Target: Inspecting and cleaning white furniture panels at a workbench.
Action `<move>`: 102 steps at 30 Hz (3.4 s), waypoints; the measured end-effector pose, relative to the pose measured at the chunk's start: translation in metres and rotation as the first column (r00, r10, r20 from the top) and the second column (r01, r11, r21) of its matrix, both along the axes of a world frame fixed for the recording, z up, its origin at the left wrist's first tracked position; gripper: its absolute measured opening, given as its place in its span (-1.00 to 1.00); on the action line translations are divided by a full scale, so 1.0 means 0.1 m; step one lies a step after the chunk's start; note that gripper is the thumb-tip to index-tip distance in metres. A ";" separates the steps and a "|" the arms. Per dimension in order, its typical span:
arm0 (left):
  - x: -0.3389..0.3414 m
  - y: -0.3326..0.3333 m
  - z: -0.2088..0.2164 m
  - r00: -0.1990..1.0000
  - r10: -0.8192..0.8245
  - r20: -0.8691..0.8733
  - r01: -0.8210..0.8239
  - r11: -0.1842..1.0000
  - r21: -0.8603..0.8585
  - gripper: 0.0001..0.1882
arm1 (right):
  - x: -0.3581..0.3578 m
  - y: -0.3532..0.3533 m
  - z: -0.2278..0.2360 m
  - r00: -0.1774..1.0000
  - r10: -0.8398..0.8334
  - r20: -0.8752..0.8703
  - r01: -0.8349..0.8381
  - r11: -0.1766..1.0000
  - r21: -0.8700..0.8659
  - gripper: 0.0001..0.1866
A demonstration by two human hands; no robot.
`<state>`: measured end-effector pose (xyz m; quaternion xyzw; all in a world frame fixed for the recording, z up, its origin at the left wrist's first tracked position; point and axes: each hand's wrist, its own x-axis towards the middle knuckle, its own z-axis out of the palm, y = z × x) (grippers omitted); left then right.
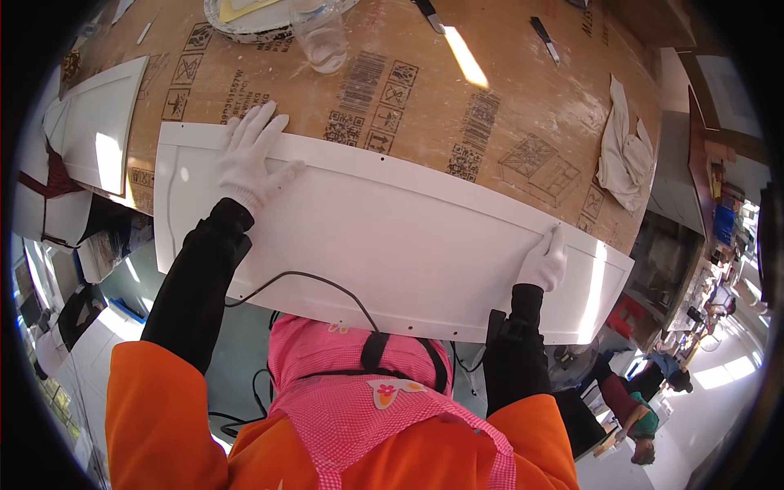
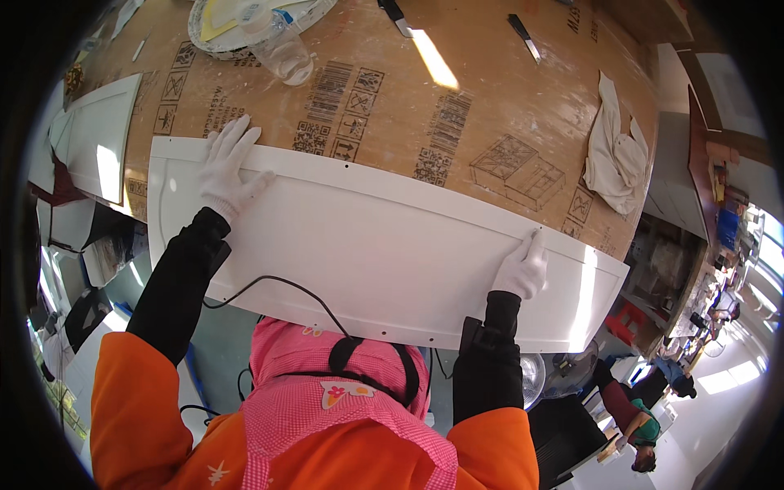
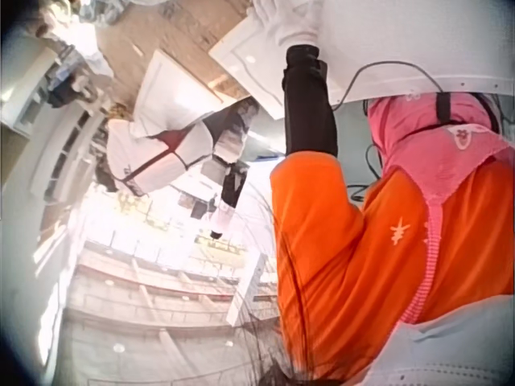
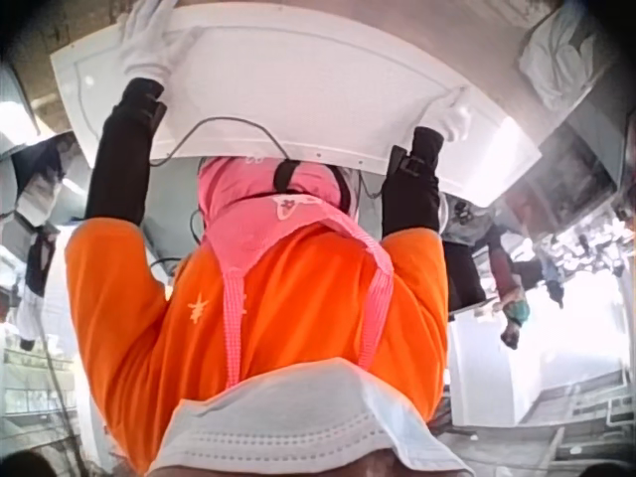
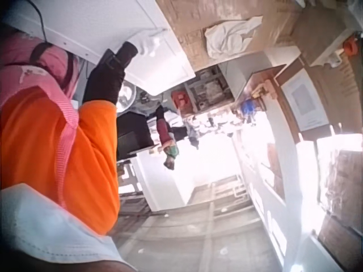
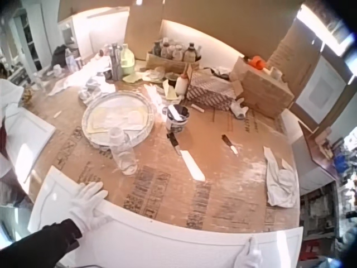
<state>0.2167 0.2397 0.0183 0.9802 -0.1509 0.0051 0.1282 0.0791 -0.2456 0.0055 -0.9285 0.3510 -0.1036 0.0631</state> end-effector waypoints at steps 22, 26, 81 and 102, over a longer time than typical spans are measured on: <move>-0.03 0.10 -0.07 1.000 -0.005 0.029 0.005 1.000 -0.017 -0.23 | 0.27 1.14 0.09 0.897 0.442 -0.004 -0.440 0.894 0.087 -0.70; -0.03 0.09 -0.08 1.000 -0.005 0.024 0.005 1.000 -0.016 -0.23 | 0.28 1.10 0.05 0.880 0.472 0.058 -0.475 0.877 0.064 -0.70; -0.09 0.10 -0.05 0.997 0.036 -0.074 -0.043 0.995 -0.095 -0.14 | 1.18 2.58 0.11 0.511 0.859 0.042 -0.806 0.462 0.369 -0.56; -0.05 0.08 0.10 0.970 0.050 -0.238 -0.091 0.982 -0.166 -0.07 | 0.57 1.60 0.21 0.510 0.812 0.285 -0.860 0.479 0.176 -0.62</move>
